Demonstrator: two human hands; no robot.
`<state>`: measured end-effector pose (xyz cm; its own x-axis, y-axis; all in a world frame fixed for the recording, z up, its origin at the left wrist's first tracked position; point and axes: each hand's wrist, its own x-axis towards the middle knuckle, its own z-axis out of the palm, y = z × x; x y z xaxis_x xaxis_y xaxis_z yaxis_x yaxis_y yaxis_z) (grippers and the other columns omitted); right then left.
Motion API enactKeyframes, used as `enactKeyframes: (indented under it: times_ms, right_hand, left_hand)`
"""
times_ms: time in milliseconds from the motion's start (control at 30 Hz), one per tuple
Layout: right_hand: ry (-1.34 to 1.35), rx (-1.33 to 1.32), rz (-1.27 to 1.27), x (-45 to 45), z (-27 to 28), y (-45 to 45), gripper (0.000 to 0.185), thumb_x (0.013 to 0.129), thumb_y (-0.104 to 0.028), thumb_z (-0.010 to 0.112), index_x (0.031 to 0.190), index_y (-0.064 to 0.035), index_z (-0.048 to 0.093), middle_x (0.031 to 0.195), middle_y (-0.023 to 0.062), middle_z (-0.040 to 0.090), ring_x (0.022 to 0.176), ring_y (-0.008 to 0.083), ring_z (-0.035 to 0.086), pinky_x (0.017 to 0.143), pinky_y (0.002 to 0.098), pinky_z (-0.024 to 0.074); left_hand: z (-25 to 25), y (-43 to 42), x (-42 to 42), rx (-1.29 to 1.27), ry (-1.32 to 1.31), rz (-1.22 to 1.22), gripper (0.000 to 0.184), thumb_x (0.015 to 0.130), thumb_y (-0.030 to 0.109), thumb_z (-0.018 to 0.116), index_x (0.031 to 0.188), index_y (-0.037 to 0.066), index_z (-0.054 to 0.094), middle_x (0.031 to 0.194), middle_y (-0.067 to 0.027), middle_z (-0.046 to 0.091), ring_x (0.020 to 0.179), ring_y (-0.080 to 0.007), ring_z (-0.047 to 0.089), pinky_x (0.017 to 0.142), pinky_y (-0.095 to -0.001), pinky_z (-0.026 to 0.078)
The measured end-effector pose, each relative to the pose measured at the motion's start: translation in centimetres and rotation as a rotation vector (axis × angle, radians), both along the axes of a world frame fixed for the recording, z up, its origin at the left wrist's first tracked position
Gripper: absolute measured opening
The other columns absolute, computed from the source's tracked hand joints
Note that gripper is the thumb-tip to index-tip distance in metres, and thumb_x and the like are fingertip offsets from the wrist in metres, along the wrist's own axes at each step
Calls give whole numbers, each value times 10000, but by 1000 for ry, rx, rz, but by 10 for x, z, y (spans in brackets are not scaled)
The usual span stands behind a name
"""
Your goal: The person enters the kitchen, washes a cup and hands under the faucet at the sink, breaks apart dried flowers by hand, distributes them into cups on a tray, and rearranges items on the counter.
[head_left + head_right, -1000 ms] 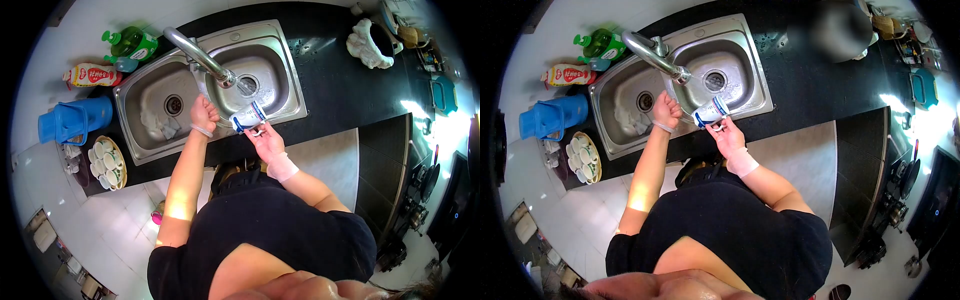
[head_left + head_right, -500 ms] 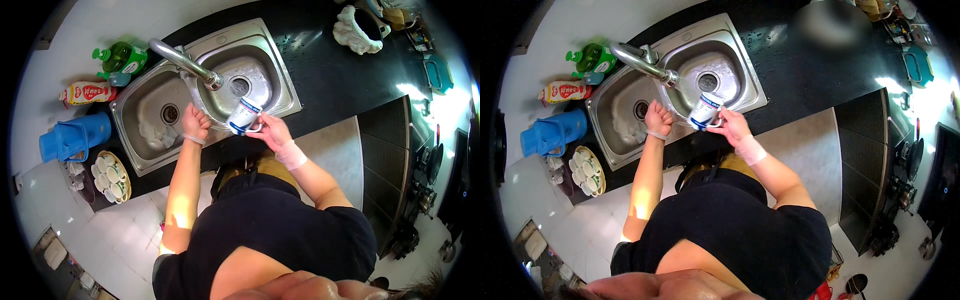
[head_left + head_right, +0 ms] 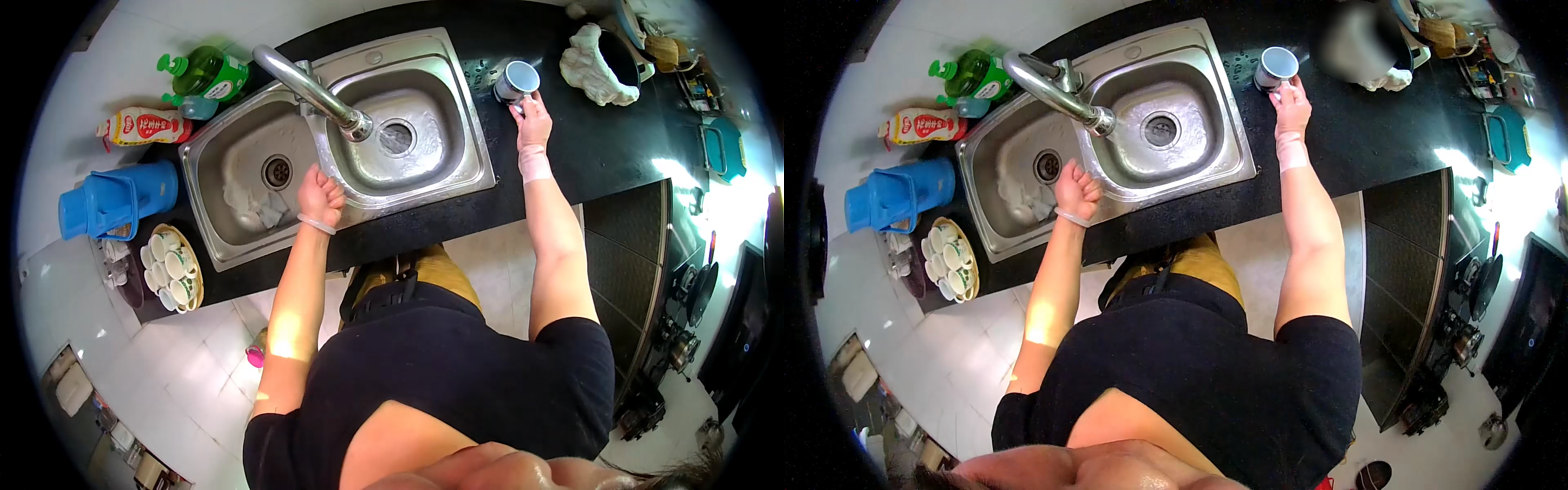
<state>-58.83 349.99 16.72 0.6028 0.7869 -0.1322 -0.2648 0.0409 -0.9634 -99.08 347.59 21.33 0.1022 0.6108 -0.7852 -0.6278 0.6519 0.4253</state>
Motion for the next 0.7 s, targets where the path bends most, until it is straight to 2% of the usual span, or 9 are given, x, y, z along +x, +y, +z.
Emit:
enactKeyframes:
  times_ms: [133, 233, 300, 367, 400, 500, 567, 633, 700]
  right_hand:
    - [31, 51, -35, 2, -5, 6, 184, 875, -135, 509, 833, 35, 564, 1255, 73, 448, 831, 159, 554, 766, 345, 508]
    - [2, -77, -12, 9, -19, 7, 196, 872, -163, 529, 906, 26, 566, 1043, 82, 554, 835, 150, 552, 761, 342, 515]
    - [-122, -259, -57, 6, -12, -3, 293, 838, -223, 596, 984, 30, 562, 957, 97, 589, 818, 139, 568, 664, 281, 522]
    - [-228, -356, -122, -1, -12, -22, 273, 828, -206, 602, 983, 16, 569, 971, 103, 590, 815, 134, 570, 637, 268, 511]
    - [-476, -437, -5, 5, -29, -38, 264, 829, -190, 589, 1010, 1, 569, 979, 116, 595, 805, 130, 579, 620, 259, 497]
    - [-1215, -276, 403, -20, -15, -53, 312, 776, -109, 550, 1075, -20, 553, 1116, 131, 556, 1029, 262, 529, 873, 349, 424]
    - [-1276, -124, 512, -35, -11, -39, 439, 742, -97, 546, 1172, -36, 484, 1234, 131, 475, 1166, 301, 412, 971, 391, 330]
    - [-1454, -185, 605, -43, -15, -19, 549, 771, -139, 533, 1278, -34, 351, 1341, 139, 354, 1251, 308, 316, 996, 406, 300]
    - [-1581, -299, 653, -52, -20, -17, 536, 792, -154, 521, 1277, -10, 346, 1342, 153, 348, 1267, 316, 292, 1018, 408, 276]
  left_hand:
    - [1, 0, 2, -15, 4, 6, 394, 884, 311, 428, 552, 170, 269, 452, 41, 200, 373, -92, 178, 329, -228, 141]
    - [-1, 2, 5, -7, -20, -21, 394, 888, 308, 416, 549, 175, 266, 453, 44, 199, 372, -90, 178, 327, -225, 140]
    - [-2, 3, 10, -12, -30, -34, 394, 890, 306, 409, 547, 178, 263, 453, 46, 200, 370, -88, 178, 324, -221, 139]
    - [-1, 5, 15, -23, -20, -33, 395, 892, 303, 403, 545, 181, 260, 452, 48, 202, 367, -85, 178, 321, -216, 139]
    - [0, 6, 16, -17, -26, -46, 396, 893, 301, 403, 544, 181, 259, 451, 48, 201, 365, -84, 178, 319, -215, 139]
    - [-1, 5, 17, -21, -26, -60, 400, 895, 297, 402, 541, 180, 256, 447, 49, 200, 360, -81, 178, 316, -212, 139]
    - [-1, 8, 18, -38, -2, -53, 403, 896, 293, 402, 538, 179, 254, 446, 49, 200, 358, -79, 178, 315, -212, 137]
    - [-3, 8, 19, -4, -6, -62, 402, 895, 291, 406, 540, 177, 253, 448, 49, 200, 360, -79, 175, 316, -211, 136]
    - [-2, 5, 17, 2, -5, -64, 401, 892, 291, 413, 543, 176, 254, 450, 48, 202, 363, -79, 172, 316, -210, 135]
